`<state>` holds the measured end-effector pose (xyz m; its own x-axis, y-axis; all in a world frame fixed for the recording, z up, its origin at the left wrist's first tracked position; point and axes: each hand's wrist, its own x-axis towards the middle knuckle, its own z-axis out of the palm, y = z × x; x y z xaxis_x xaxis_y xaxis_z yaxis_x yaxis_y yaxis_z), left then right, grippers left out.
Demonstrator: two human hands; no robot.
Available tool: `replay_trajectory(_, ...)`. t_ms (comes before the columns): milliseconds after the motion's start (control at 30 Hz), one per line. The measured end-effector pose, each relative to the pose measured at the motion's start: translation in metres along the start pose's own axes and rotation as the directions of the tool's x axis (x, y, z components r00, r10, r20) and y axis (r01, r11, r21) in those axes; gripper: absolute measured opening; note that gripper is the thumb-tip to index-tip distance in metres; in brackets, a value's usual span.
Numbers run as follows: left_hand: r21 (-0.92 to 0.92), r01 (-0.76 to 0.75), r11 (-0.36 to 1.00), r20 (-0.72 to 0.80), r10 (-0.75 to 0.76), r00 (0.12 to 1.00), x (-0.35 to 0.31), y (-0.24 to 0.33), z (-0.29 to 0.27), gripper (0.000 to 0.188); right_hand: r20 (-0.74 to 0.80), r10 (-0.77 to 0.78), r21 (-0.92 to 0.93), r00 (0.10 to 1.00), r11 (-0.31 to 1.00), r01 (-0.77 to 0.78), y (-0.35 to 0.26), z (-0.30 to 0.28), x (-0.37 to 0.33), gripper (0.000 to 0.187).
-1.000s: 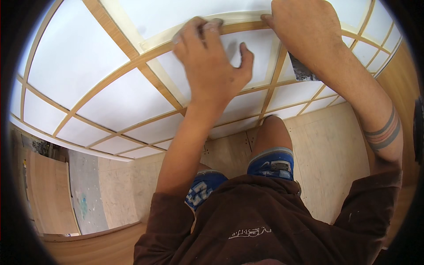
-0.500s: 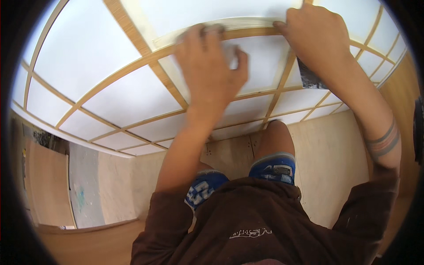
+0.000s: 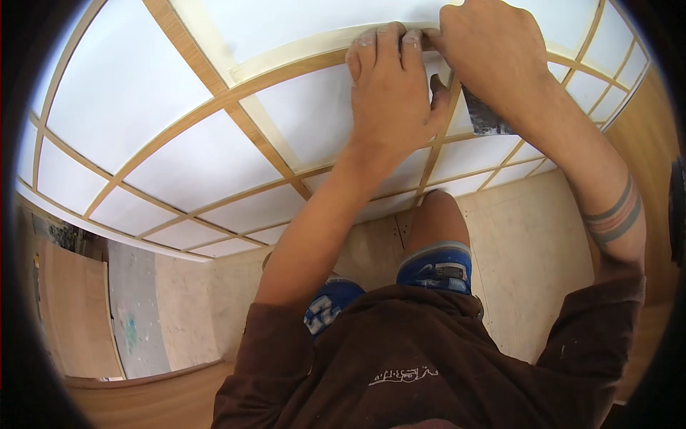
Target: Applying masking tape to the grid lines of a white paneled screen to prepare for painting or finishing.
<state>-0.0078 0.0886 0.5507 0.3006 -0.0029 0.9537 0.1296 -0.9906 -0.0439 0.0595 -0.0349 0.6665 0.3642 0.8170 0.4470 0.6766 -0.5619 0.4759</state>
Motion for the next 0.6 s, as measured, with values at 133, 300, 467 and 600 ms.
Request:
replay_trajectory(133, -0.041, -0.007, 0.999, 0.021, 0.008, 1.0, 0.001, 0.002, 0.005, 0.056, 0.026, 0.004, 0.042, 1.0, 0.999, -0.005, 0.007, 0.001, -0.002, 0.028)
replay_trajectory(300, -0.029, -0.002, 1.0, 0.011, 0.002, 1.0, 0.003, 0.004, 0.005, 0.055, -0.349, 0.001, 0.102, 0.937, 0.994, 0.037, 0.024, 0.026, -0.021, 0.043)
replay_trajectory(467, -0.024, 0.016, 1.0, 0.003, -0.016, 1.0, 0.002, 0.002, 0.007, 0.05, -0.324, -0.081, 0.213, 0.943, 0.965, 0.156, 0.037, 0.037, -0.028, 0.042)
replay_trajectory(600, -0.004, 0.011, 1.0, 0.016, -0.011, 1.0, 0.0, 0.002, 0.006, 0.05, -0.274, -0.135, 0.255, 0.952, 0.945, 0.207, 0.043, 0.041, -0.036, 0.04)
